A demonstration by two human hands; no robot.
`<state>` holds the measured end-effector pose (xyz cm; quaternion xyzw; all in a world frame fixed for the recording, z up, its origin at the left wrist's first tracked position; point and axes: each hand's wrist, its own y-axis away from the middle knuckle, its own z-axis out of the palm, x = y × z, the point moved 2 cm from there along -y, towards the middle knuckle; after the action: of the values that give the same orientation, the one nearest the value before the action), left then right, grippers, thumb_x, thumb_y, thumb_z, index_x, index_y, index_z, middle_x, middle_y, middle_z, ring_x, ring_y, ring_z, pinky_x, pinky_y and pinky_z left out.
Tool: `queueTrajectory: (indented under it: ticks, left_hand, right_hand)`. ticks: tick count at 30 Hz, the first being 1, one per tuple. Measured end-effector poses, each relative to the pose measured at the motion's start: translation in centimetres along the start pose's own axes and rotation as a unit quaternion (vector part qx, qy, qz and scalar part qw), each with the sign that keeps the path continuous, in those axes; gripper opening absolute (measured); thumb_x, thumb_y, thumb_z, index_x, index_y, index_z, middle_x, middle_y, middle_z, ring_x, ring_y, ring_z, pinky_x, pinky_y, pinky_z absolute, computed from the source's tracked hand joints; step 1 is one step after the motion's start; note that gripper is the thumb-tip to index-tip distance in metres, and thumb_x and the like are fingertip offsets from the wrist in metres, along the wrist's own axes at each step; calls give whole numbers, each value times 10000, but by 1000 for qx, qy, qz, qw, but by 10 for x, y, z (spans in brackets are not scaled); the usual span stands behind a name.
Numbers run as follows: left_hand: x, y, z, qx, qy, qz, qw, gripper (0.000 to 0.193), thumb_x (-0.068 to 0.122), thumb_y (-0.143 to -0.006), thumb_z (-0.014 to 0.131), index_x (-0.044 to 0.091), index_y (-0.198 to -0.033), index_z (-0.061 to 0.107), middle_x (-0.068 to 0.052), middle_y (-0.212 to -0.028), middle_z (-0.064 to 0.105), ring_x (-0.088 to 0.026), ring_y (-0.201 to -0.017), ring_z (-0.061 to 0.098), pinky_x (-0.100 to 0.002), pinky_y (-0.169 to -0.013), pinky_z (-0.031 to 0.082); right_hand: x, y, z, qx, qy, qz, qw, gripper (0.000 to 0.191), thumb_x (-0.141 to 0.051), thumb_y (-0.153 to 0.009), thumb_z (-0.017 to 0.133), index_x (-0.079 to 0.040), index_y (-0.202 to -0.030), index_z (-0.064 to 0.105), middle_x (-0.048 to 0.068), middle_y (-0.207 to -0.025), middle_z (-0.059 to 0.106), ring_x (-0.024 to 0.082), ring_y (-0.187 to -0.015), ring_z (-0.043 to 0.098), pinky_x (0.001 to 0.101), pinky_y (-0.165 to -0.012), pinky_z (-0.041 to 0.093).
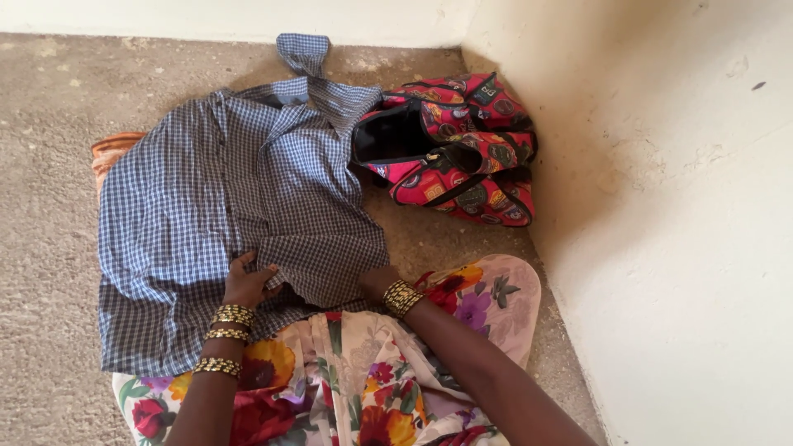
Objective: The person sits on the floor and folds a patterned cloth, then a checkered shirt, smoothing and turning the fabric as they fold. They place the folded items on a rolled mat, then open a backpack and pack the folded clothes and a red towel into it, finishing by folding another blue cloth.
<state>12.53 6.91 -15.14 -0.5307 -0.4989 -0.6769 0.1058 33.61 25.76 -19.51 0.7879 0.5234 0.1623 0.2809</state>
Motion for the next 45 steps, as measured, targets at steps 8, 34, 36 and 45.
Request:
queueTrajectory:
  ticks: [8, 34, 36, 45]
  left_hand:
    - [-12, 3, 10, 12, -518, 44, 854, 906, 294, -923, 772, 158, -1646, 243, -312, -1289, 647, -435, -1137, 692, -506, -872, 601]
    - [70, 108, 116, -10, -291, 570, 768, 172, 151, -894, 746, 84, -1051, 725, -134, -1012, 738, -294, -746, 727, -384, -601, 603]
    - [74, 103, 113, 10, -262, 569, 779, 161, 156, -887, 753, 59, -1013, 731, -139, -960, 740, -277, -688, 718, -377, -567, 585]
    - [79, 118, 123, -20, -228, 596, 770, 78, 116, -946, 705, 63, -1003, 717, -126, -987, 750, -242, -703, 740, -328, -602, 611]
  right_hand:
    - [43, 12, -18, 62, -97, 136, 984, 419, -362, -794, 813, -80, -1086, 704, 163, -1083, 740, 319, -975, 731, 464, -807, 589]
    - [65, 70, -81, 45, -854, -157, 495, 172, -255, -928, 703, -100, -995, 673, 15, -907, 731, 136, -756, 725, 340, -621, 624]
    - [66, 72, -84, 47, -842, -168, 510, 219, -279, -926, 696, -101, -1050, 668, 36, -962, 742, 163, -795, 733, 356, -657, 631]
    - [53, 93, -97, 65, -839, -159, 517, 520, -428, -910, 634, -136, -1324, 522, 48, -973, 728, 156, -782, 732, 309, -642, 615]
